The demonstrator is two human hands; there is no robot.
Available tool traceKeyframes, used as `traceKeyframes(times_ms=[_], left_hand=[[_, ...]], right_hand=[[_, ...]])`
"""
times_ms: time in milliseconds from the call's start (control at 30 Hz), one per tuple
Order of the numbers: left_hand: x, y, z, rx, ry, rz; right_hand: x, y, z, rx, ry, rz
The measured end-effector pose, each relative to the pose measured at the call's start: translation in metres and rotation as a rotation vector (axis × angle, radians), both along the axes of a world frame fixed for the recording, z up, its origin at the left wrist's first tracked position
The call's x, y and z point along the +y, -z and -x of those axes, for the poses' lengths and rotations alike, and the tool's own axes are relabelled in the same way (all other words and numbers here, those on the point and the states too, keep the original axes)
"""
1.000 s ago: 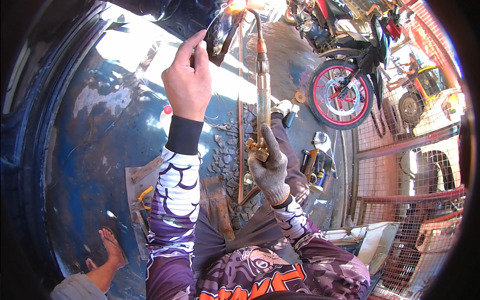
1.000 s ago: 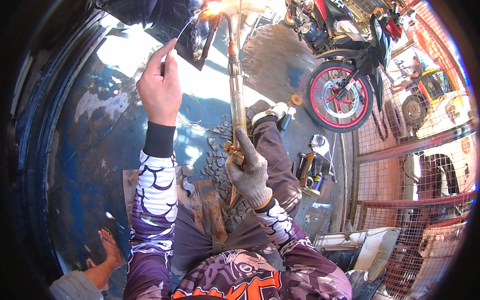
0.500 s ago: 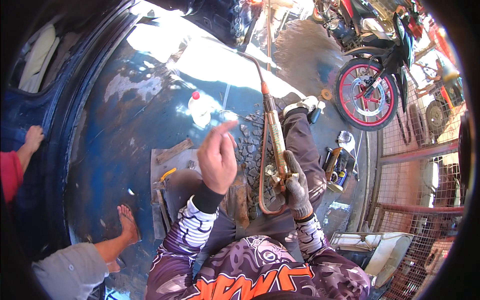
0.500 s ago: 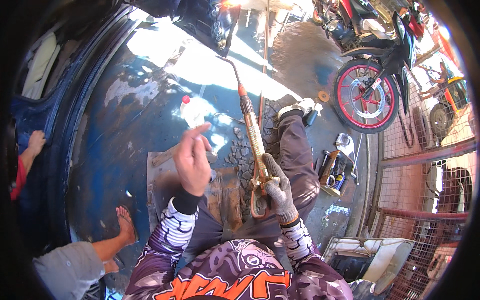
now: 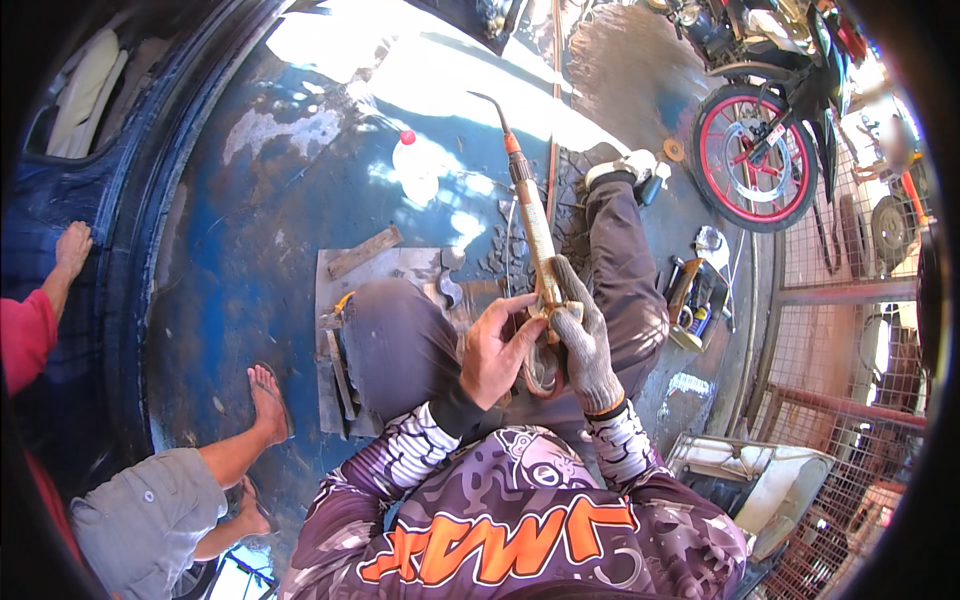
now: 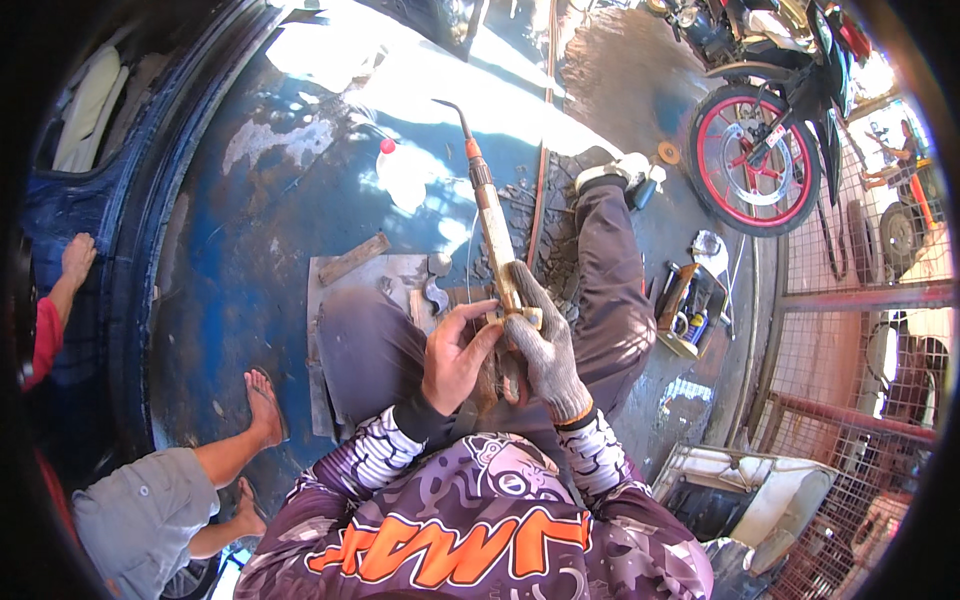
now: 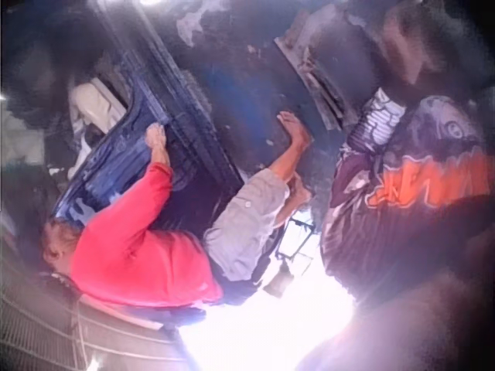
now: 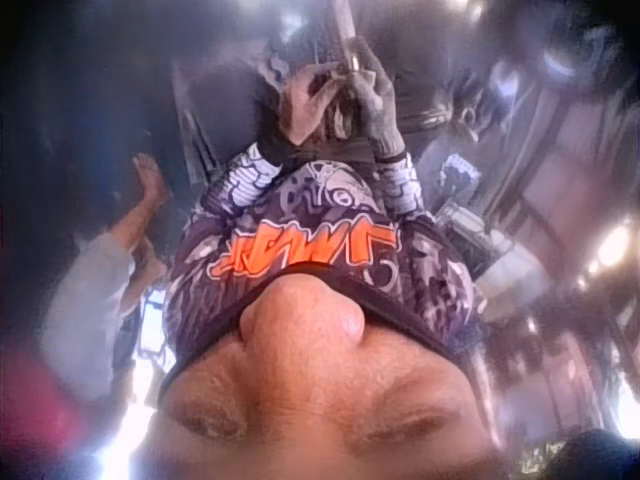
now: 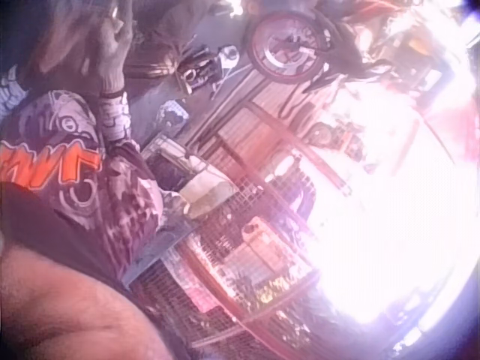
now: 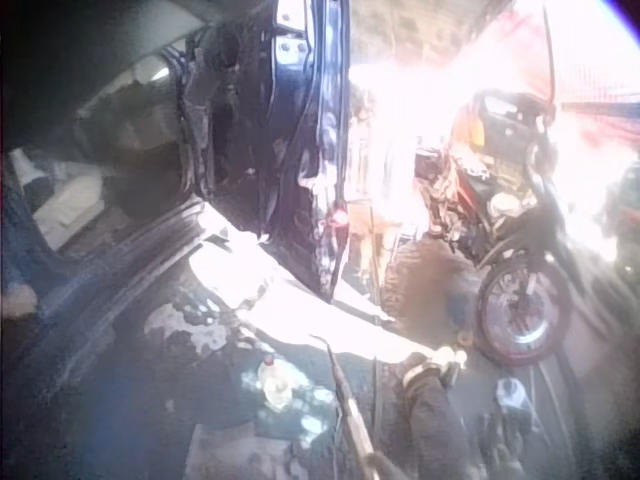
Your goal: The person welds a section of a car's body using a welding torch and filler rod, then uses a hammer and chisel to shape the welded area. The person also uses pliers to adjust the metal piece.
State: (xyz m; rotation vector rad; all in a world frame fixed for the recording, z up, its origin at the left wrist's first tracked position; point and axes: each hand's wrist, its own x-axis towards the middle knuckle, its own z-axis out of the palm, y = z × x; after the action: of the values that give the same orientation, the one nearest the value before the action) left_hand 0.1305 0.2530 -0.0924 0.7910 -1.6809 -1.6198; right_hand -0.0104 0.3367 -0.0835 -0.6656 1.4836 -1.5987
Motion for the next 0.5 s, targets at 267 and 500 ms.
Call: traceKeyframes(times_ms=[267,500], left_hand=[[0.007,0.002,0.009,-0.117,0.101,-0.054],[0.012,0.001,0.017,-0.138,0.135,0.032]], right_hand=[[0.017,0.016,-0.002,-0.347,0.091,0.089],[0.031,0.034,-0.001,-0.429,0.160,0.144]])
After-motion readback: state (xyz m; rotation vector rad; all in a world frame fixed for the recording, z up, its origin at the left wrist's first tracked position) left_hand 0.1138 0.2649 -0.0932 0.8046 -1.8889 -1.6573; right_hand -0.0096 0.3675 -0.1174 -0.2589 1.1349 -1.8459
